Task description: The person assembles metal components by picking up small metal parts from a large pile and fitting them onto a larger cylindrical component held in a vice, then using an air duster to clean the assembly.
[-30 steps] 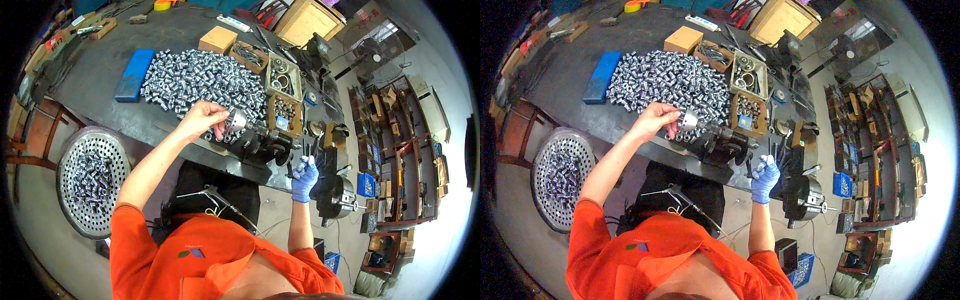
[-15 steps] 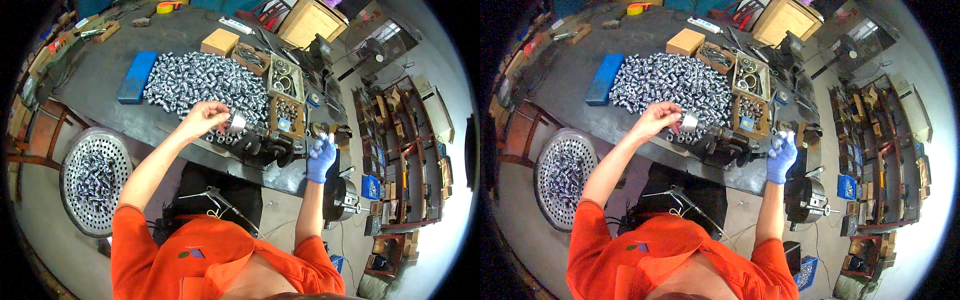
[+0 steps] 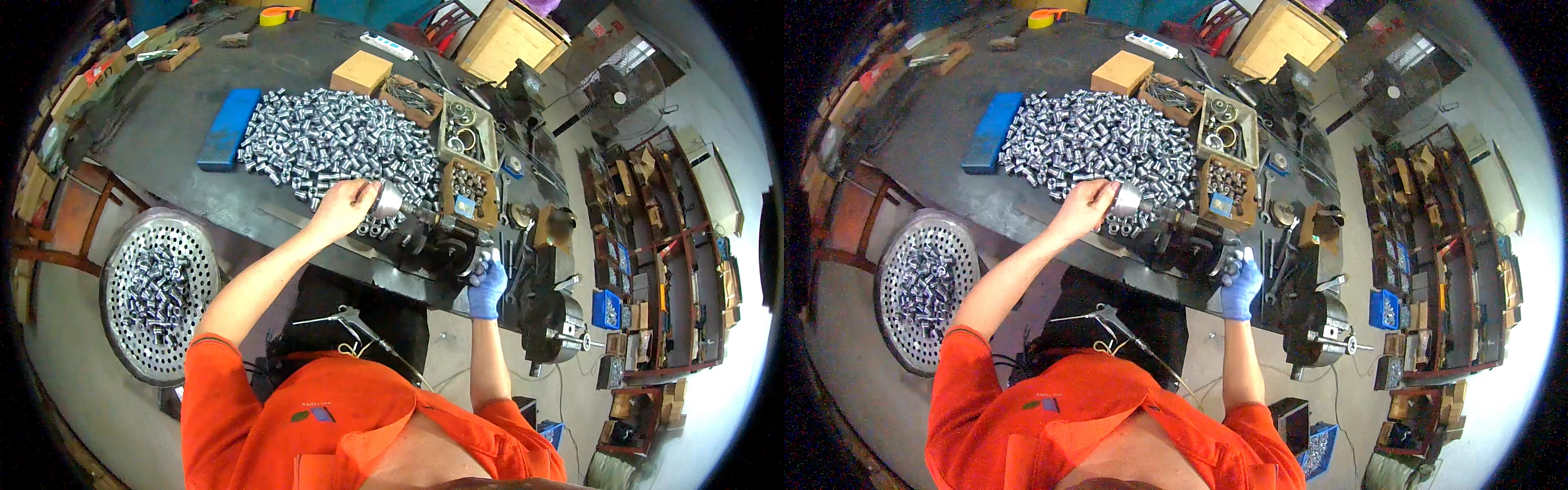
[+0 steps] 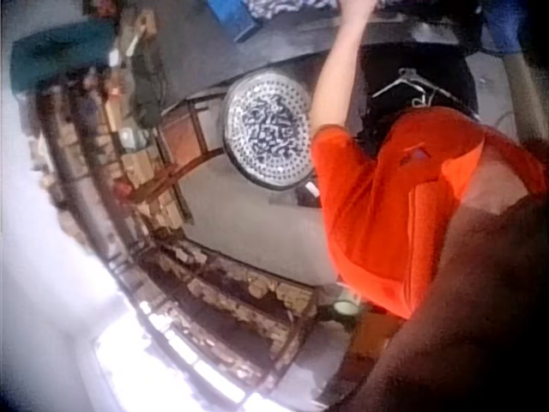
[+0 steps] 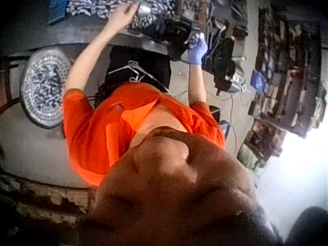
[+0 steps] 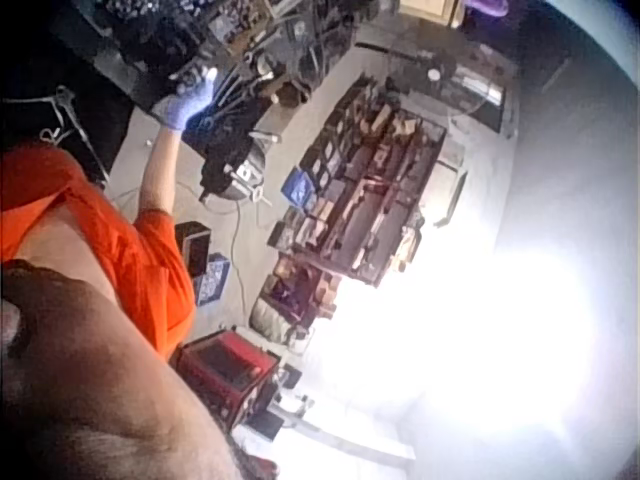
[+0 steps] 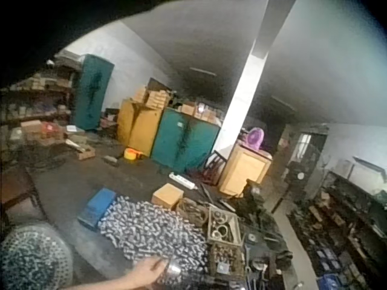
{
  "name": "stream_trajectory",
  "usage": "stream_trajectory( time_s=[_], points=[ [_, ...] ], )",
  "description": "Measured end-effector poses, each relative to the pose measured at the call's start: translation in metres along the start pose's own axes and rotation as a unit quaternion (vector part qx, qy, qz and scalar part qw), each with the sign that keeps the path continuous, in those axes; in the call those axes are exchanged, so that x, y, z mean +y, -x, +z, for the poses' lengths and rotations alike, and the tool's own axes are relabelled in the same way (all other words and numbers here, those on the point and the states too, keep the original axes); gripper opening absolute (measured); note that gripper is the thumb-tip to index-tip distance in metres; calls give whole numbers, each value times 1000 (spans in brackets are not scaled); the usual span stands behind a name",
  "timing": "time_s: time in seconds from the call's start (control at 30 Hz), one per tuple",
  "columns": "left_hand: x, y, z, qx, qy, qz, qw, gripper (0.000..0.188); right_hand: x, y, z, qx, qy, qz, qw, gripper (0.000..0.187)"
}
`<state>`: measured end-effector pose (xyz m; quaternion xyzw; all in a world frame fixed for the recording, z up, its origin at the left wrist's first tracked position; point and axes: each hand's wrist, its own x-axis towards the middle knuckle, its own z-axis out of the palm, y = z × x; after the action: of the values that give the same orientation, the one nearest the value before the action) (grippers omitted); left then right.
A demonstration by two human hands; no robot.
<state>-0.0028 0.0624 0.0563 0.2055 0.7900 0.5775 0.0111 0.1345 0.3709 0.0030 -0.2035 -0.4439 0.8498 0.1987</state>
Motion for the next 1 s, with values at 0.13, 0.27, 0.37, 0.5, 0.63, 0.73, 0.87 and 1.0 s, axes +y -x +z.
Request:
stream_trajectory(
  time_s=[0.13,0.27,0.37,0.5,0.63,0.73,0.87,1.0],
  points=[
    [-1,-2,-2,-28,-22,40,999,40,-31,35,8,-36,-18,-31,999,29],
    [-2,-3,-9,-34,99,26,994,42,-62,40,40,-34,17,-109,993,34],
    [5,0,-6,-25,56,11,998,41,-72,18,46,-77,2,-140,987,34],
    [10,0,3,12,-24,33,999,40,-76,-13,47,-108,-61,-134,983,27],
    [14,-1,3,-4,-19,-5,1000,38,-77,-13,51,-126,-47,-134,982,26],
    [13,-1,2,1,-39,-7,999,37,-71,8,57,-66,-59,-129,988,33],
    [12,-1,-1,-11,-13,-25,1000,39,-57,32,31,-95,-49,-69,992,32],
    [8,-3,-2,-27,34,-39,998,43,-13,18,-1,-14,-40,1,999,26]
  ],
)
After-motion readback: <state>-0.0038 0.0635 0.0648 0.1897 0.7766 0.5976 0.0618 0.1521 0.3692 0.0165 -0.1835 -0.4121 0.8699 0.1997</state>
